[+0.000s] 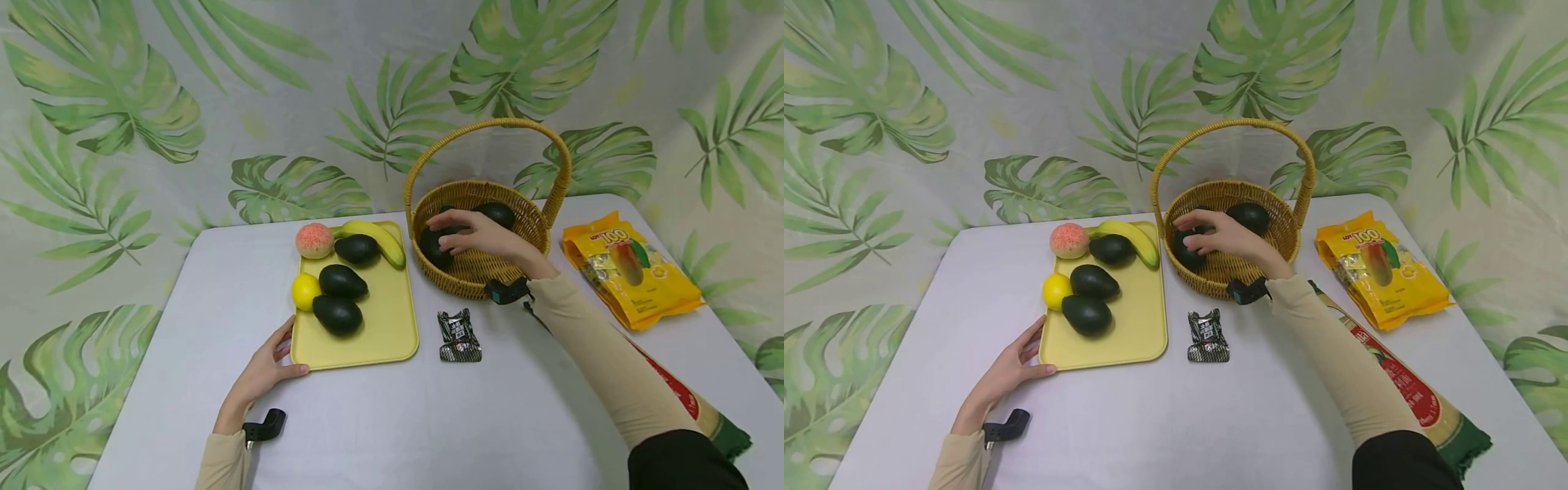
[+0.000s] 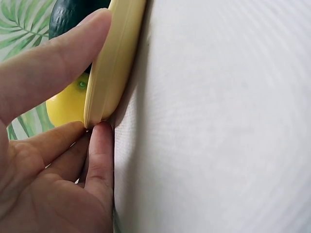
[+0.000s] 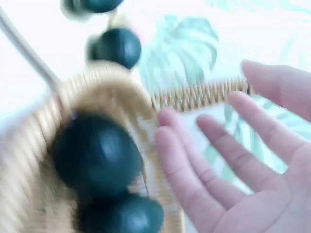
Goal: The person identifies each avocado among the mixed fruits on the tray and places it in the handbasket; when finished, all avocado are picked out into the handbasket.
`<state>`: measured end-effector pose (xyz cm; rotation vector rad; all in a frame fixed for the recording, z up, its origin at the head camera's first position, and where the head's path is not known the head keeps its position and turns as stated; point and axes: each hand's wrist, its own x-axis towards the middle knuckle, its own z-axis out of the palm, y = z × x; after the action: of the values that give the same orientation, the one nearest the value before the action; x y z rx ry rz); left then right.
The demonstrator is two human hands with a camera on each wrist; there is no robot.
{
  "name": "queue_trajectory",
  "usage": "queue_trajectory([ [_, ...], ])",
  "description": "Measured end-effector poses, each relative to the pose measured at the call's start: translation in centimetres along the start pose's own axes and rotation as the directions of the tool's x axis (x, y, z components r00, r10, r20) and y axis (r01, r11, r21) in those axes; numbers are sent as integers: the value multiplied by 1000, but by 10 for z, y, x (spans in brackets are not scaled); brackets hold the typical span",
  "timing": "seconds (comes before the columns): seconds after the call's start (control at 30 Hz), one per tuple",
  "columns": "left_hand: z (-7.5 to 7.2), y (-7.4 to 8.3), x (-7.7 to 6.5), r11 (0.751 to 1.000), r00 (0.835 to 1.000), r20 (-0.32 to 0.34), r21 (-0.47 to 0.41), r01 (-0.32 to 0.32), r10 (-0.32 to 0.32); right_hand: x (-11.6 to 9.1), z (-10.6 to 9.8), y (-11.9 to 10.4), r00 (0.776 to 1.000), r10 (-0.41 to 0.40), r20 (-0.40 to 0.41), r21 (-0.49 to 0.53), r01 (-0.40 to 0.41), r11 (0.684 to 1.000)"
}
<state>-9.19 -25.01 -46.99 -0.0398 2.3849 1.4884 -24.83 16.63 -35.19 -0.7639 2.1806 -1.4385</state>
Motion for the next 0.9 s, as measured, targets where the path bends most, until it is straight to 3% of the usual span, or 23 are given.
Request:
queue_trajectory([
  [0.17, 0, 0, 0, 1000, 1000, 1, 0, 1, -1, 5, 32, -6, 993, -106, 59, 15, 106, 994],
  [0.3, 0, 0, 0, 1000, 1000, -1, 5, 6, -6, 14, 63, -8, 974, -168, 150, -16, 172, 985],
  [0.5, 0, 0, 0, 1000, 1000, 0, 1, 3, -3, 32, 103, -12, 947, -149, 285, -18, 161, 987],
  [0.6, 0, 0, 0, 1000, 1000, 0, 2, 4, -4, 43, 119, -11, 929, -168, 331, -46, 194, 980],
  [0.77, 0, -1, 0, 1000, 1000, 1, 3, 5, -5, 60, 141, -9, 905, -182, 385, -157, 259, 953],
  [0.9, 0, 0, 0, 1000, 1000, 1, 0, 9, -9, 68, 155, -11, 912, -100, 399, -346, 251, 904],
])
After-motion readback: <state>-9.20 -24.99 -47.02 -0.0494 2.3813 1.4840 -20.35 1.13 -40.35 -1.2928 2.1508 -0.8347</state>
